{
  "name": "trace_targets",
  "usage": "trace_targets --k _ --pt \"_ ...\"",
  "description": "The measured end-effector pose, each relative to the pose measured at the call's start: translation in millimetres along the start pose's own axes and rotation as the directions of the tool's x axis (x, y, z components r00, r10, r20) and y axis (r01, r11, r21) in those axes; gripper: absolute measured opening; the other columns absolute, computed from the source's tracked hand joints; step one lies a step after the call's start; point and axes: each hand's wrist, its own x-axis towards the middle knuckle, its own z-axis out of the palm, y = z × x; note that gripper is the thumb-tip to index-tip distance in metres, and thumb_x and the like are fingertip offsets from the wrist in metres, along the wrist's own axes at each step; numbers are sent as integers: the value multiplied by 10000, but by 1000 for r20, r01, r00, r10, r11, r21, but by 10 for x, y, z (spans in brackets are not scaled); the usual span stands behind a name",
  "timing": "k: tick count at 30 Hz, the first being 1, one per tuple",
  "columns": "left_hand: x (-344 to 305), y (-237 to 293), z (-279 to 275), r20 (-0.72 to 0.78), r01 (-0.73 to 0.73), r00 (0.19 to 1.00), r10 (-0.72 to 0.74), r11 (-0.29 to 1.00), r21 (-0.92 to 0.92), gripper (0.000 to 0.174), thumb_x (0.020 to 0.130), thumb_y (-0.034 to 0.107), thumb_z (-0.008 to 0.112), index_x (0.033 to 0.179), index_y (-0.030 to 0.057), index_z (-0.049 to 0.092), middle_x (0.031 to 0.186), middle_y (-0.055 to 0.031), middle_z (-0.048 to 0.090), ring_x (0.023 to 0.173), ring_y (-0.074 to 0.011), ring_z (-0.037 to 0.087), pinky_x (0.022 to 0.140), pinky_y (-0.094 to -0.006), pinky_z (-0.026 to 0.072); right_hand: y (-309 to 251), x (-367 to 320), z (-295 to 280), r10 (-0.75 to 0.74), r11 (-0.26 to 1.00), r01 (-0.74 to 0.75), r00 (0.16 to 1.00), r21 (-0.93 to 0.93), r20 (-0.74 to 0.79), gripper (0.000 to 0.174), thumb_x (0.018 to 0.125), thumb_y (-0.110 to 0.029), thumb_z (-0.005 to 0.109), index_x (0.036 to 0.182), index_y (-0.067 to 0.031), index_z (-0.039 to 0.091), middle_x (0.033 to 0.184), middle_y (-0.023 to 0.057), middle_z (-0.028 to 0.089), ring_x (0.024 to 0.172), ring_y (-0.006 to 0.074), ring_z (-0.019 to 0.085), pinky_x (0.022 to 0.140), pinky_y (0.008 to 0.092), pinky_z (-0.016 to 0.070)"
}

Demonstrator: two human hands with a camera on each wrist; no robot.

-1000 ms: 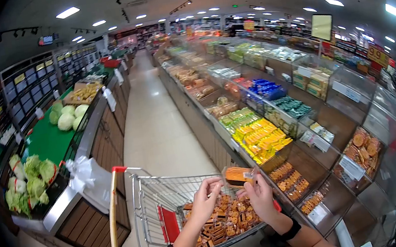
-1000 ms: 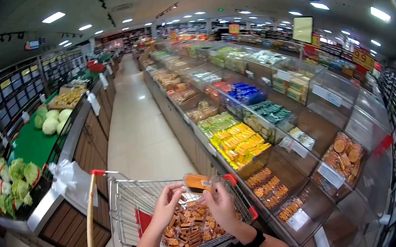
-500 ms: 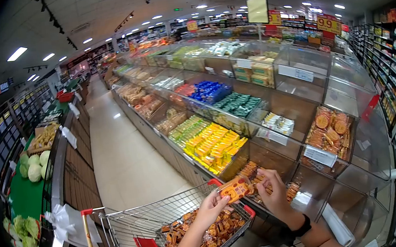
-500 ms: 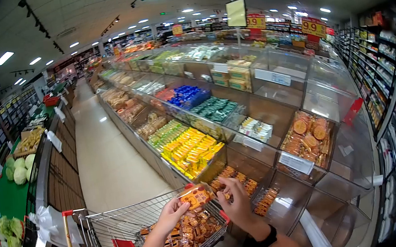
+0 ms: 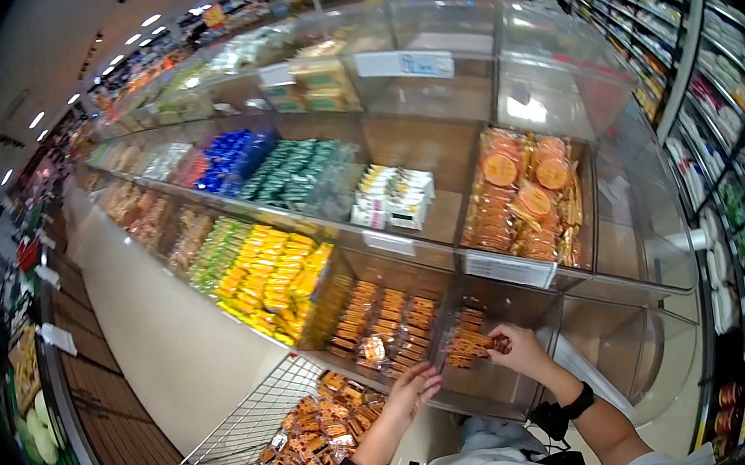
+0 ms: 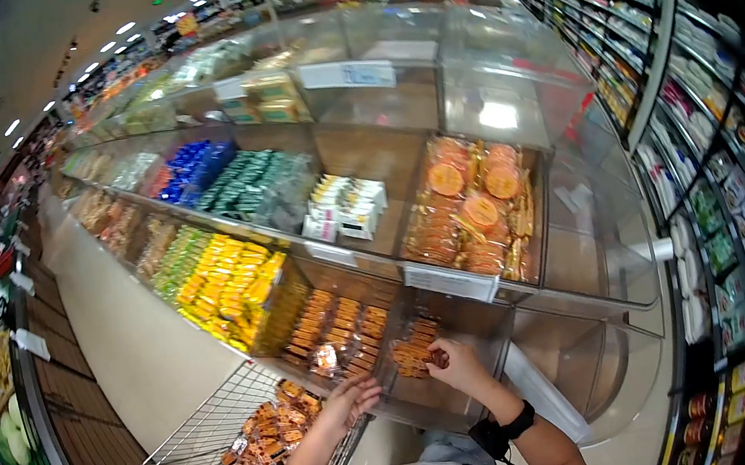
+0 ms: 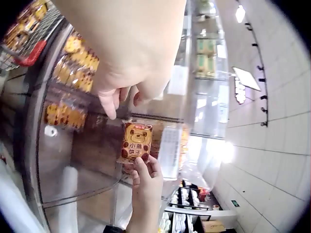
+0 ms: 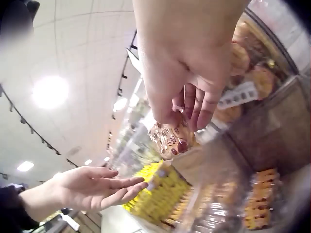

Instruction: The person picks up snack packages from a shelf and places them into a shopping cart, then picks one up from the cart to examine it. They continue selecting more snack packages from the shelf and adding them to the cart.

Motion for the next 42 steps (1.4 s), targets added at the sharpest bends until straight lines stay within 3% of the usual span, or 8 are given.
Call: trace_targets --k 7,17,27,32,34,36,38,42 --pt "1215 -1252 -712 -222 388 871 -438 891 -238 129 784 129 401 830 19 449 784 -98 485 696 -199 493 631 -282 438 1105 -165 337 180 969 -142 966 -204 185 237 604 -120 597 779 -13 478 666 118 532 597 224 534 545 299 425" --pt "1646 -1522 -516 -367 262 849 -380 906 -331 92 787 128 415 837 53 433 719 -48 435 602 -153 430 540 -250 388 2247 161 1440 539 829 -513 839 -221 75 261 571 -142 623 774 -52 487 739 143 529 661 298 517 552 358 410" --pt "2088 -1854 -638 -503 232 815 -286 958 -169 171 763 102 504 926 56 485 805 -46 532 679 -128 534 544 -211 444 2376 141 1764 501 857 -512 808 49 -310 411 641 -299 634 849 -16 420 719 100 508 683 222 507 599 308 396" --pt "2187 -1789 -587 -624 138 760 -184 983 -122 164 758 85 511 920 61 495 771 -24 535 649 -104 524 528 -191 432 2790 53 1811 521 846 -502 850 181 -78 370 730 -293 537 945 -6 445 894 112 481 813 197 441 702 288 365" --pt "2274 -2275 -1025 -504 59 857 -108 992 -112 175 760 82 506 933 57 491 794 -26 534 682 -107 526 570 -199 440 3092 -34 2002 458 771 -461 881 439 121 297 764 -257 498 908 -3 448 873 82 473 788 184 434 694 286 368" --pt "2380 -2688 -1395 -496 84 852 -168 979 -186 192 760 72 499 950 53 484 830 -30 531 721 -117 526 613 -215 445 2604 105 1721 700 312 -475 701 823 139 228 821 -220 371 769 -13 449 729 45 458 717 152 455 662 284 382" --pt "2417 -2709 -1401 -582 103 789 -197 976 -191 211 755 60 496 965 50 476 862 -32 527 746 -129 521 631 -229 444 2356 181 1509 623 624 -575 775 529 108 263 827 -259 365 763 -17 448 742 35 447 729 142 427 684 268 376" --pt "2211 -2069 -945 -528 112 831 -175 982 -149 288 722 20 519 1001 33 452 893 -61 517 783 -168 514 667 -275 444 2261 313 1328 578 613 -566 797 552 175 253 830 -245 356 781 -17 454 762 41 455 743 153 428 695 267 374"
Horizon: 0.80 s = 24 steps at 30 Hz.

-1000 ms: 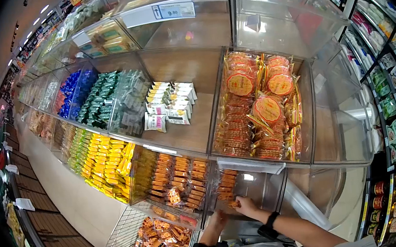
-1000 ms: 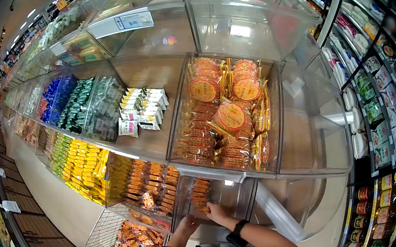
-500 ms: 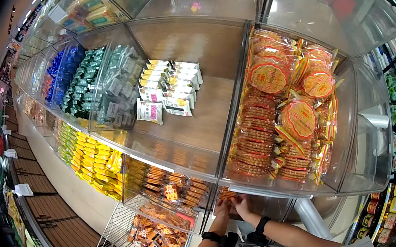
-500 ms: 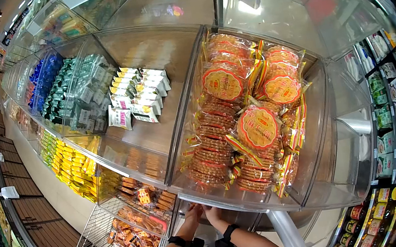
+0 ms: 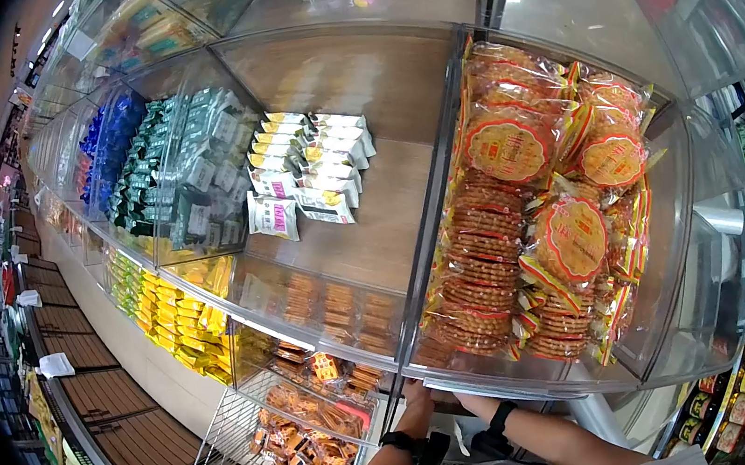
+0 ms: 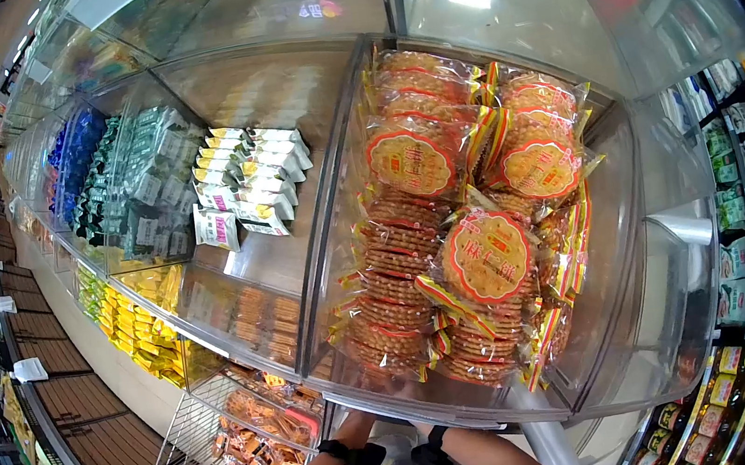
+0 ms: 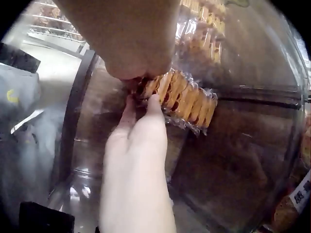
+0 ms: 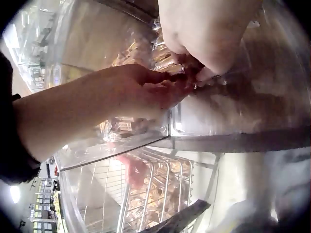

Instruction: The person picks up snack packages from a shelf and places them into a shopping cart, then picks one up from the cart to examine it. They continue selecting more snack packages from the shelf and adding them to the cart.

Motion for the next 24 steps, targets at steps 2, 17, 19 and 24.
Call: trace_targets --k 2,17,19,24 --pt "-104 132 47 112 -9 994 7 1000 17 328 705 0 531 1020 25 440 908 -76 512 802 -188 511 686 -299 444 -75 -19 -21 -3 1000 2 999 9 46 249 831 -239 352 791 -17 457 772 44 458 750 158 428 700 267 373" --pt "-1132 752 145 280 142 949 -147 989 36 396 789 74 389 1171 40 289 991 -65 474 861 -159 480 764 -278 390 911 375 85 45 998 -51 979 -27 -197 352 687 -95 607 931 -77 355 862 33 463 732 121 468 565 245 416" --pt "-1431 953 126 371 137 914 -167 985 105 366 803 65 344 1165 27 296 1061 -86 454 954 -174 459 804 -273 370 1041 456 63 97 992 -111 977 -67 -189 413 686 -123 612 981 -78 327 883 41 468 749 133 471 587 251 412" --pt "-2076 1140 -417 505 -54 857 -103 956 287 353 820 112 344 1161 27 315 1071 -91 458 957 -169 461 815 -264 366 1031 445 56 -40 981 -5 973 -194 -228 469 683 -124 612 1032 -77 303 920 64 449 785 162 461 631 271 397"
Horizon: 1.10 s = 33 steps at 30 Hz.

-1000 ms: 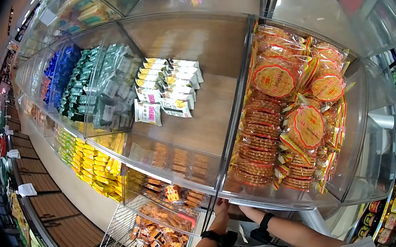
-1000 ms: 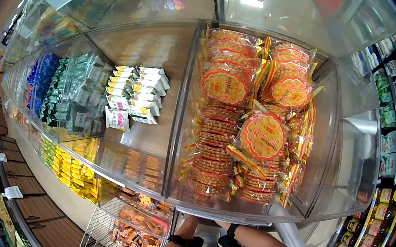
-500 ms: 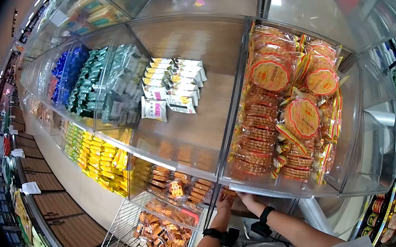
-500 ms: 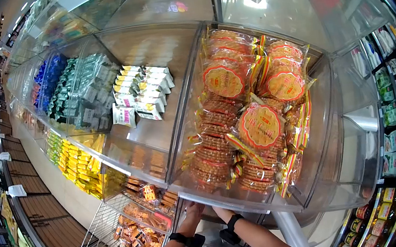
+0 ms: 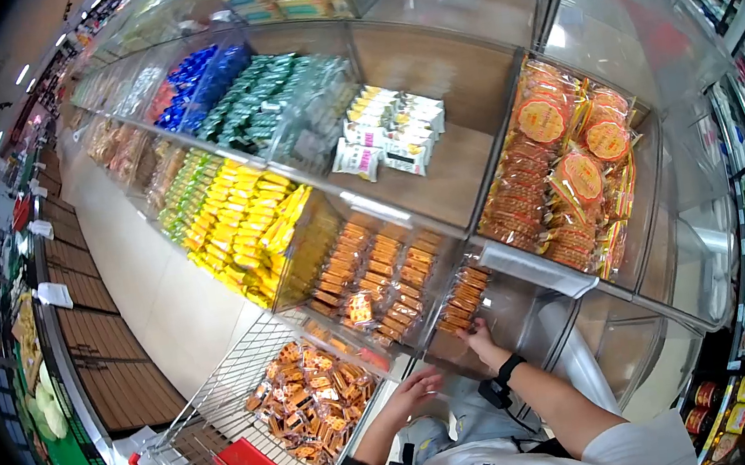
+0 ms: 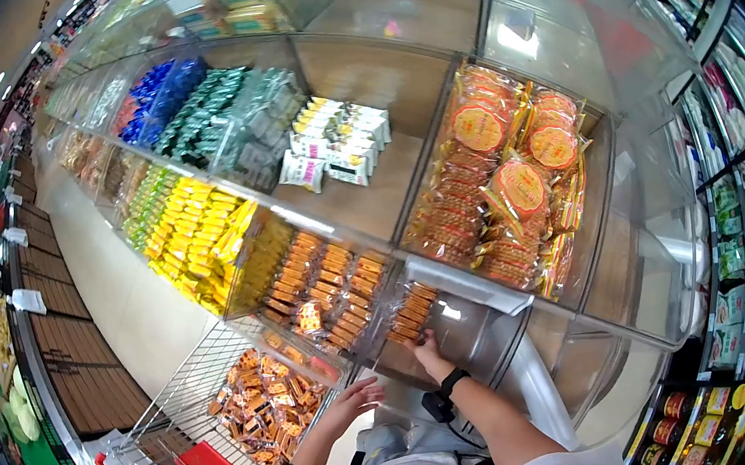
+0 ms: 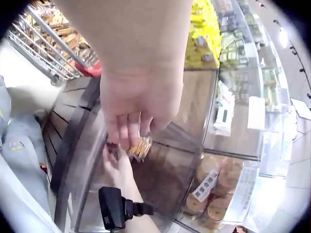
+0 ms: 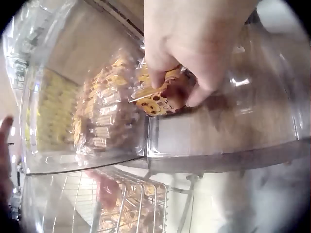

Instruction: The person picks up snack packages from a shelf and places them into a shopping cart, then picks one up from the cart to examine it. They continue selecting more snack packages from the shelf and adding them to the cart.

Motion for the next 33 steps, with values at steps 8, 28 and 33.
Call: trace_targets --k 8,28,33 --pt "-1588 -703 -1171 -447 -307 861 244 949 -73 322 806 103 349 1121 37 367 1026 -105 488 884 -170 501 757 -255 396 -1509 -763 -284 -618 757 571 784 -316 -62 286 694 -76 533 951 -33 414 896 100 425 764 185 468 676 278 400" --pt "-3935 -2586 -2044 -908 -572 346 236 820 -5 278 816 195 394 1029 22 434 939 -101 528 809 -156 517 702 -244 402 -3797 -5784 881 -839 -413 751 -533 514 105 269 797 -259 434 991 -104 330 790 67 537 619 210 536 497 308 398" --pt "-4020 -2685 -2034 -953 -597 275 128 799 -66 264 813 172 389 1020 18 439 899 -93 536 778 -148 522 683 -243 410 -3339 -5049 2114 -510 19 826 -476 563 716 279 669 -112 567 925 -41 479 730 82 511 607 222 508 526 306 396"
